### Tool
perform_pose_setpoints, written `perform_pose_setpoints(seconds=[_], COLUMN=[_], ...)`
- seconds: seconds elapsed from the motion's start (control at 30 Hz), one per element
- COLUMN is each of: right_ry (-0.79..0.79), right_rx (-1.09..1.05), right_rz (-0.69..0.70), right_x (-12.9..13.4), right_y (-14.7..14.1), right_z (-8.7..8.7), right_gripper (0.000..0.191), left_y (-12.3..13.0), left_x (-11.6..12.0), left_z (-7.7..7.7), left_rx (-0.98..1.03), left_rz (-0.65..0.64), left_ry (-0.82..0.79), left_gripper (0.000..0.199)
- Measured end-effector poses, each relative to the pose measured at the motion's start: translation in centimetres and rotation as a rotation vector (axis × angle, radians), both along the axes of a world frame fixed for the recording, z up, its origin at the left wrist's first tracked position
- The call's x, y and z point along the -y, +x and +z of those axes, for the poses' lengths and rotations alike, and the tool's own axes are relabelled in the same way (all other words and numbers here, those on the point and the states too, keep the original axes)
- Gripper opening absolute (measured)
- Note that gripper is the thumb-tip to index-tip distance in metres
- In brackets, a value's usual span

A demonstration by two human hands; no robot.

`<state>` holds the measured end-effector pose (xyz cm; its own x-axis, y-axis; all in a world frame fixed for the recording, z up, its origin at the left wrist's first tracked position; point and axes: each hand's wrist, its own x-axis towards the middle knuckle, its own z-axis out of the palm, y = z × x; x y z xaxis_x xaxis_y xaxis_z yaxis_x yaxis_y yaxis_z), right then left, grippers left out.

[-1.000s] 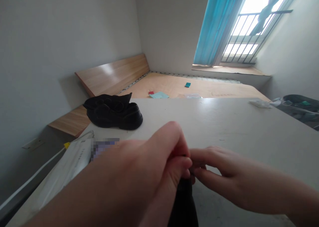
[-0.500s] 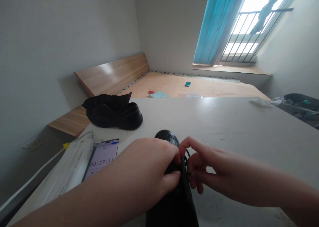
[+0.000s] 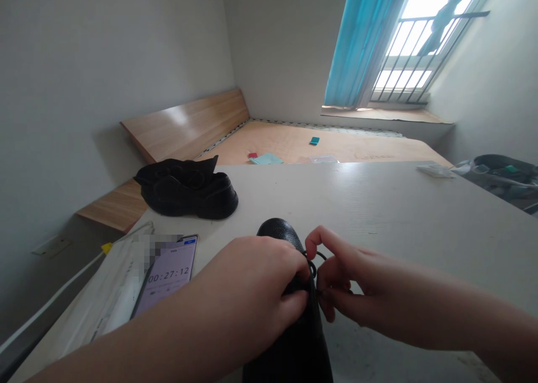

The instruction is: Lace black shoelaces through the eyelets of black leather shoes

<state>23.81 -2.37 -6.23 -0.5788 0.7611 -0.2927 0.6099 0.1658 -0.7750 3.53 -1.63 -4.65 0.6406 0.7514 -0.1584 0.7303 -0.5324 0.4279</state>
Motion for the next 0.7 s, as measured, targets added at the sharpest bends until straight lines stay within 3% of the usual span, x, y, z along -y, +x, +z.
perform_pose_setpoints(seconds=[0.43, 0.57, 0.7], right_ry=[-0.010, 0.115, 0.243], right_rx=[-0.042, -0.061, -0.301], right_rz=[0.052, 0.002, 0.009], right_x=[-0.2, -1.0, -0.6], right_y=[-0.1, 0.1, -0.5], right_z=[0.3, 0.2, 0.4], right_gripper=[0.030, 0.015, 0.025], left_y=[0.2, -0.4, -1.0], left_x=[0.3, 0.3, 0.3], left_z=[0.3, 1.7, 2.8], left_rx=[0.048, 0.200, 0.493], left_rz=[0.004, 0.146, 0.301], left_ry=[0.014, -0.016, -0.076], left_gripper=[0.019, 0.018, 0.021])
